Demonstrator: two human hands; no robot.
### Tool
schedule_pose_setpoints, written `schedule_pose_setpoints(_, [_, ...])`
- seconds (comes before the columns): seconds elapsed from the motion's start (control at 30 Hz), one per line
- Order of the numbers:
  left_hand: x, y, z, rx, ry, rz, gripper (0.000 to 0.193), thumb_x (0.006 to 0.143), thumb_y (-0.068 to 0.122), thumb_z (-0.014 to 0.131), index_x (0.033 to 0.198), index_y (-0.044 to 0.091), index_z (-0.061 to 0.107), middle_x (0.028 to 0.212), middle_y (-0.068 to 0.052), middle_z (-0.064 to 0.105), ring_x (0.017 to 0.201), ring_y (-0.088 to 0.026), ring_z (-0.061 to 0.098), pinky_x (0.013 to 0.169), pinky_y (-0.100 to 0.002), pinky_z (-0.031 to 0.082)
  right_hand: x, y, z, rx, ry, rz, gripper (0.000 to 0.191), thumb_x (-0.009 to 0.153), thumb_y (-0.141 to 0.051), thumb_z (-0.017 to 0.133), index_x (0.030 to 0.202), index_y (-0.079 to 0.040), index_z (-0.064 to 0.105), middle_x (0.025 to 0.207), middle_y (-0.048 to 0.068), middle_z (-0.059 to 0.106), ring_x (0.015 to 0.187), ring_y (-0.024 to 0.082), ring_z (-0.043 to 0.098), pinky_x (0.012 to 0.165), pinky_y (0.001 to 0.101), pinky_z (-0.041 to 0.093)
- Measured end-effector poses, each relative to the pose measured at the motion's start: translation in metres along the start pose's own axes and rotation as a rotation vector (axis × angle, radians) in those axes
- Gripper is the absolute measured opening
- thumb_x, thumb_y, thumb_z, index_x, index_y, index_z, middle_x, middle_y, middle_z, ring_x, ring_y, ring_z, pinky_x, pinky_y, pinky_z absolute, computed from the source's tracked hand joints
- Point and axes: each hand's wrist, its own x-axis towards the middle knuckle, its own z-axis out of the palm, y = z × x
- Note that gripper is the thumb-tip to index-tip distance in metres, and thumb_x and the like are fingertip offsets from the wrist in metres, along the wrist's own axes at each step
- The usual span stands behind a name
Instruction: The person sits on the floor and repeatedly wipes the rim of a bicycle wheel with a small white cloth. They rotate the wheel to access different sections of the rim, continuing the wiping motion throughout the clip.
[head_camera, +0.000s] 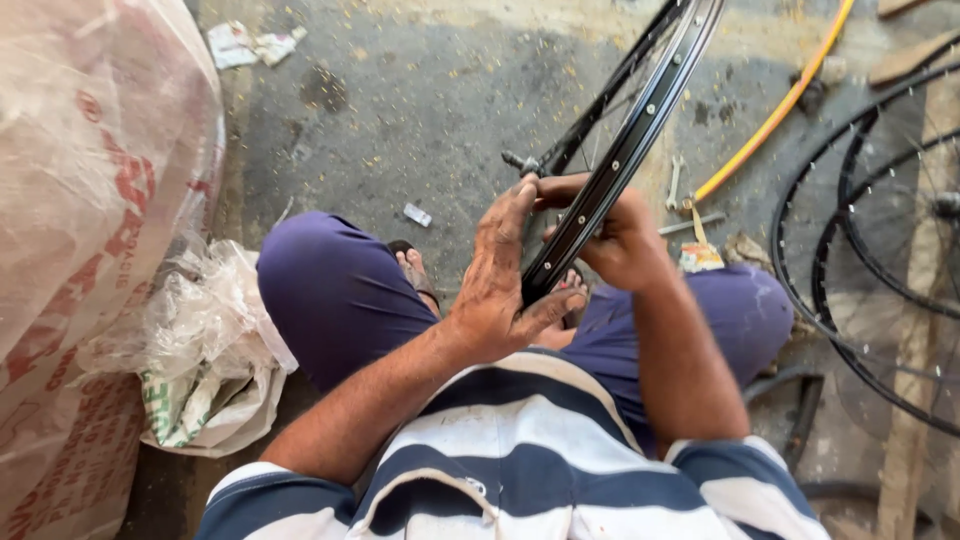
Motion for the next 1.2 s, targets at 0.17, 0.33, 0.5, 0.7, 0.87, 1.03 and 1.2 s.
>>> schedule_pose_setpoints(0.17, [0.0, -0.002, 0.002, 0.063, 0.035, 0.036, 0.102, 0.101, 0.052, 0.066, 0.166, 0.002, 0.005, 0.171, -0.029, 0.015, 0.163, -0.047, 0.015, 0.136, -0.056, 0.016, 0.007, 0.007, 0.029, -0.312, 0.412, -0.038, 0.033, 0.096, -0.009, 0.08, 0.126, -0.002, 0.068, 0.102, 0.011, 0.076, 0.092, 0.017, 0.075, 0.081, 0.0284, 0.06])
schedule_pose_setpoints(0.33, [-0.002, -0.004, -0.005, 0.024, 0.045, 0.022, 0.099, 0.103, 0.046, 0.067, 0.167, 0.002, 0.005, 0.173, -0.027, 0.015, 0.165, -0.044, 0.017, 0.137, -0.055, 0.018, 0.005, 0.026, 0.012, 0.416, 0.027, 0.272, 0.031, 0.1, -0.01, 0.081, 0.128, 0.001, 0.073, 0.112, 0.011, 0.075, 0.099, 0.016, 0.068, 0.088, 0.0312, 0.057])
schedule_pose_setpoints(0.5, [-0.006, -0.005, -0.007, 0.002, 0.044, 0.014, 0.098, 0.103, 0.047, 0.067, 0.166, 0.002, 0.007, 0.172, -0.028, 0.017, 0.164, -0.045, 0.02, 0.136, -0.055, 0.019, -0.003, 0.047, -0.026, 0.856, -0.143, 0.343, 0.049, 0.082, -0.013, 0.085, 0.124, 0.003, 0.067, 0.121, 0.01, 0.074, 0.104, 0.017, 0.072, 0.095, 0.0308, 0.06])
schedule_pose_setpoints(0.7, [-0.008, -0.007, -0.005, 0.009, 0.056, -0.012, 0.1, 0.102, 0.049, 0.066, 0.166, 0.001, 0.007, 0.172, -0.029, 0.019, 0.163, -0.045, 0.022, 0.136, -0.056, 0.02, -0.009, 0.036, 0.034, -0.096, 0.498, -0.025, 0.039, 0.081, -0.012, 0.092, 0.09, -0.004, 0.056, 0.095, 0.011, 0.076, 0.082, 0.017, 0.074, 0.07, 0.0291, 0.06])
schedule_pose_setpoints(0.87, [-0.005, -0.006, -0.004, -0.007, 0.059, -0.007, 0.099, 0.101, 0.05, 0.067, 0.165, 0.001, 0.011, 0.171, -0.029, 0.021, 0.162, -0.045, 0.023, 0.135, -0.055, 0.022, 0.011, 0.012, 0.038, -0.503, 0.597, -0.344, 0.043, 0.088, -0.008, 0.092, 0.084, -0.006, 0.048, 0.093, 0.014, 0.076, 0.085, 0.022, 0.075, 0.073, 0.0327, 0.059])
schedule_pose_setpoints(1.03, [-0.005, 0.0, -0.012, -0.08, 0.033, -0.054, 0.099, 0.1, 0.049, 0.07, 0.165, -0.001, 0.014, 0.169, -0.028, 0.029, 0.16, -0.043, 0.031, 0.134, -0.052, 0.026, -0.009, 0.017, 0.027, 0.034, 0.376, -0.254, 0.028, 0.099, -0.008, 0.078, 0.1, -0.002, 0.051, 0.119, 0.023, 0.07, 0.111, 0.028, 0.073, 0.094, 0.0386, 0.064])
schedule_pose_setpoints(1.2, [0.041, 0.003, -0.026, -0.076, -0.008, -0.001, 0.102, 0.094, 0.049, 0.074, 0.165, 0.001, 0.018, 0.162, -0.029, 0.039, 0.153, -0.043, 0.042, 0.128, -0.052, 0.034, -0.042, 0.055, 0.025, 0.501, 0.319, -0.098, 0.035, 0.1, -0.022, 0.074, 0.119, 0.002, 0.057, 0.136, 0.02, 0.063, 0.12, 0.02, 0.065, 0.104, 0.0316, 0.055])
